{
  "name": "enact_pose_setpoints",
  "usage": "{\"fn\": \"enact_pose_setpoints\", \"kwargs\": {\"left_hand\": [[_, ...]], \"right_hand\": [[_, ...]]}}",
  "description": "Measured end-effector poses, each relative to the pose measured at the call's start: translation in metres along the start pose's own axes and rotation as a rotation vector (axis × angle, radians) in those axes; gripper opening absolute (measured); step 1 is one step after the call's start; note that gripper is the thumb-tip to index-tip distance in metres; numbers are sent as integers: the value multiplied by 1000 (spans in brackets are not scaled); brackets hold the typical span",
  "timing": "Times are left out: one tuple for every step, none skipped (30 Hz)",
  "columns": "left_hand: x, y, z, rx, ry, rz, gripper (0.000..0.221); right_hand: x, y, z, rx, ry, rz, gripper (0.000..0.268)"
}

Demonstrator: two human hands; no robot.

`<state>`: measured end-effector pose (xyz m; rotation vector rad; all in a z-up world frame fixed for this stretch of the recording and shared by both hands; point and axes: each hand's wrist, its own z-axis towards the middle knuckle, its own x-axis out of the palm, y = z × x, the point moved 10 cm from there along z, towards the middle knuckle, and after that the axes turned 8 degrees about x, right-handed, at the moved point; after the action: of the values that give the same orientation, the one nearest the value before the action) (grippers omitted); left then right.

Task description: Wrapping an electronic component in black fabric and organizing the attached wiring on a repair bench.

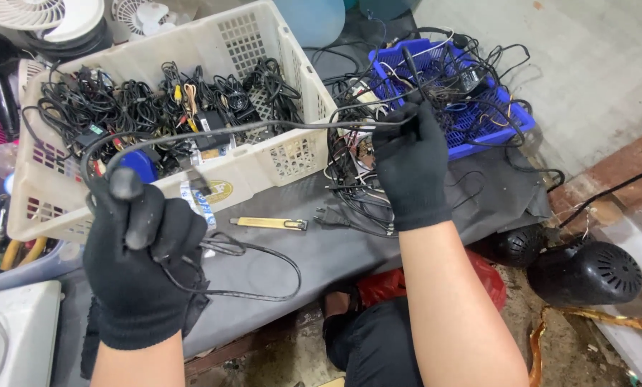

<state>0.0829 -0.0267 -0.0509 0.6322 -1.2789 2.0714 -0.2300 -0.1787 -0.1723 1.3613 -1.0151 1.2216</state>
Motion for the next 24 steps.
{"fn": "enact_pose_setpoints", "kwargs": {"left_hand": [[12,4,2,-2,1,-2,20],[12,6,3,-4,-99,136,21],[13,7,5,-3,-195,273,25],[16,11,6,-1,-192,271,25],[16,20,3,-93,-168,493,25],[15,29,1,-186,-140,714,26],[12,40,2,-189,-138,713,26],[15,50,4,-156,-78,746,11],[18,59,8,-119,-18,779,23],[24,64,9,-118,-17,778,23],[26,68,10,-149,-37,830,25],[27,72,10,-179,-57,881,29],[30,73,10,-179,-60,882,29],[28,76,8,-227,-90,957,37],[27,80,6,-277,-119,1029,47],[20,80,0,-279,-121,1026,47],[20,78,0,-210,-89,1059,38],[21,78,0,-141,-58,1091,30],[23,80,-2,-136,-43,1076,30],[22,76,-4,-88,-104,1027,27],[19,70,-8,-43,-166,980,23],[19,65,-8,-42,-153,968,23],[14,62,-12,-118,-149,1065,20],[7,59,-16,-195,-143,1162,26]], "right_hand": [[15,-9,-10,-2,-1,-1,20],[33,-11,-20,-83,-36,-259,20],[54,-13,-30,-166,-65,-516,23],[64,-20,-37,-169,-62,-517,23],[84,-39,-44,-103,33,-715,23],[101,-60,-52,-35,131,-912,24],[102,-67,-55,-36,128,-912,24],[102,-79,-57,6,133,-1009,26],[102,-92,-59,48,142,-1107,32],[104,-95,-61,46,142,-1108,32],[112,-100,-64,-7,200,-1157,25],[121,-106,-68,-61,259,-1205,20],[122,-107,-70,-58,260,-1205,20],[121,-109,-72,-41,251,-1230,20],[121,-110,-73,-25,238,-1257,21],[118,-113,-73,-23,237,-1260,21],[115,-114,-72,1,248,-1235,20],[112,-113,-71,25,259,-1210,19],[107,-109,-70,7,253,-1223,19],[101,-106,-70,32,254,-1153,24],[95,-104,-70,59,257,-1081,31],[97,-98,-67,44,252,-1091,31],[84,-92,-60,122,109,-964,33],[69,-88,-56,195,-31,-831,35]]}}
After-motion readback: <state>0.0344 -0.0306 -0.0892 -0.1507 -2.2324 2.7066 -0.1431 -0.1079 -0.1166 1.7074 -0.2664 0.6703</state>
